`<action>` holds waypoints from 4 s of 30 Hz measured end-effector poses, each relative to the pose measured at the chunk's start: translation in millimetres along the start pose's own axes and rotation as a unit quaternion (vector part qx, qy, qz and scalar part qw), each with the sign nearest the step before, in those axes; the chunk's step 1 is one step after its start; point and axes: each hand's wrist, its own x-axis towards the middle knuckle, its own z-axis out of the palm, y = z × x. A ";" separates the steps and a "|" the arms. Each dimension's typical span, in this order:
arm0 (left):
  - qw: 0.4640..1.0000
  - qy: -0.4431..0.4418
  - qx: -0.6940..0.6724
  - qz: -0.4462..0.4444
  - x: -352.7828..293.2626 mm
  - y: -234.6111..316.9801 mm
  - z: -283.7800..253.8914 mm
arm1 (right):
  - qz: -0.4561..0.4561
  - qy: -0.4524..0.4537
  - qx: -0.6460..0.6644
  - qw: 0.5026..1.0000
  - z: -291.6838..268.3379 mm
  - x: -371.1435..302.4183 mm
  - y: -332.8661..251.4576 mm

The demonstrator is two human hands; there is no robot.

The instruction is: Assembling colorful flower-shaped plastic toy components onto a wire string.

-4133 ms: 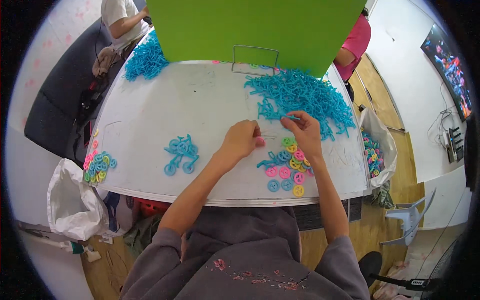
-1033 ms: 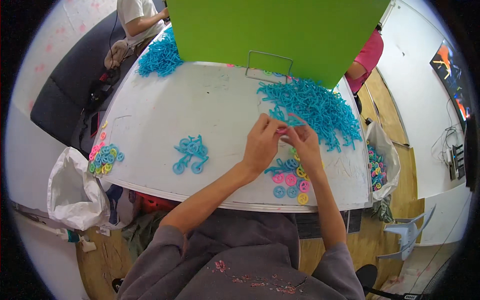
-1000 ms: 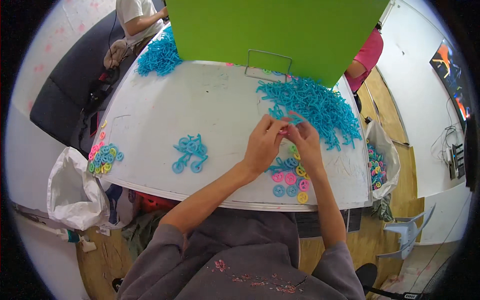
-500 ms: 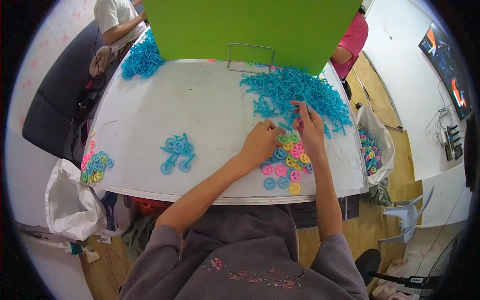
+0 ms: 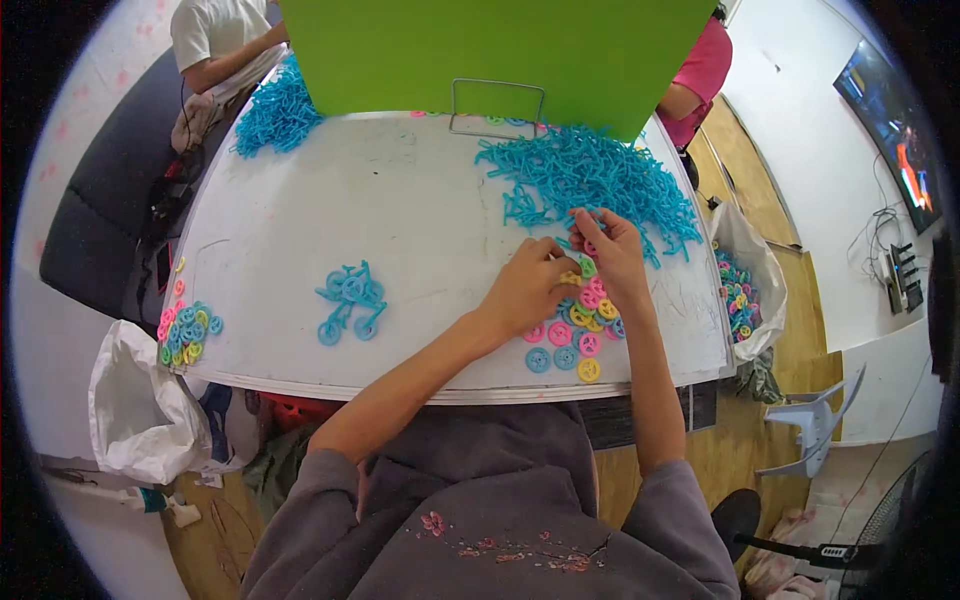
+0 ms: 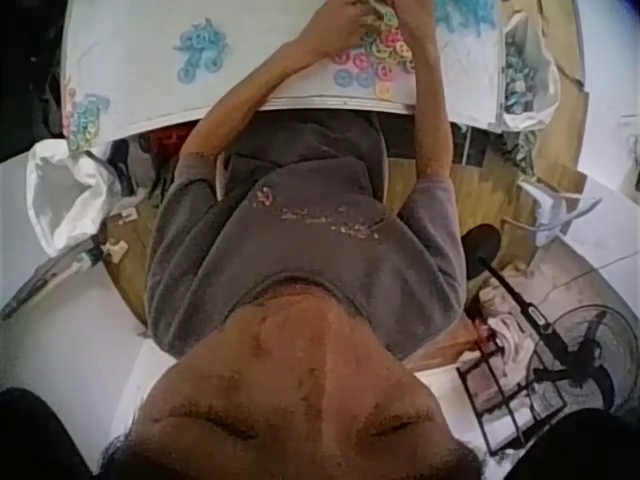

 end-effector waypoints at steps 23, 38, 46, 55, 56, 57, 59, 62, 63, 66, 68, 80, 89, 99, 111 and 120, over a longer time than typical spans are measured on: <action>0.897 0.098 -0.359 -0.238 -5.3 36.7 -56.3 | -0.011 0.017 -0.079 0.997 22.1 -40.8 -15.6; 0.879 0.125 -0.356 -0.290 -16.0 27.5 -51.9 | -0.001 0.005 -0.176 0.984 47.0 -51.3 -9.9; 0.921 0.197 -0.245 -0.231 -21.3 31.6 -45.2 | 0.012 0.025 -0.094 0.995 55.3 -55.1 -3.4; 0.951 0.247 -0.059 -0.176 -24.6 37.2 -50.9 | 0.012 0.022 -0.059 0.998 67.9 -57.5 -4.6; 0.949 0.254 -0.047 -0.182 -23.8 38.4 -50.3 | 0.028 0.028 -0.052 0.998 68.4 -57.1 -4.8; 0.949 0.254 -0.046 -0.182 -23.7 39.9 -50.2 | 0.028 0.028 -0.051 0.998 69.2 -57.0 -3.6; 0.948 0.267 0.007 -0.173 -23.4 42.7 -50.2 | 0.012 0.041 -0.031 0.999 70.7 -56.7 -0.8; 0.934 0.239 -0.160 -0.213 -23.4 41.3 -55.9 | -0.024 0.049 -0.010 0.998 75.6 -58.8 -3.0; 0.934 0.239 -0.160 -0.213 -23.3 40.4 -60.0 | -0.024 0.049 -0.010 0.998 73.5 -59.1 -3.4; 0.911 0.218 -0.247 -0.248 -26.4 36.6 -70.7 | -0.056 0.011 -0.155 0.986 67.7 -59.4 -5.3; 0.916 0.189 -0.267 -0.232 -29.5 34.8 -71.6 | -0.118 0.019 -0.230 0.966 68.4 -58.9 -8.2; 0.872 0.247 -0.333 -0.260 -28.2 40.3 -65.2 | -0.091 0.044 -0.220 0.970 73.6 -57.5 -2.6; 0.872 0.267 -0.292 -0.289 -32.5 45.3 -61.3 | -0.061 0.081 -0.234 0.967 82.0 -61.6 -3.8; 0.887 0.224 -0.297 -0.272 -30.5 33.4 -64.4 | -0.177 0.099 -0.307 0.930 81.4 -62.8 -2.5; 0.936 0.229 -0.107 -0.244 -61.0 41.8 -97.0 | -0.029 -0.101 -0.196 0.975 77.5 -65.5 -14.8; 0.886 0.239 0.299 -0.261 -96.6 -3.6 -155.6 | -0.282 0.012 -0.556 0.782 27.2 15.2 -4.9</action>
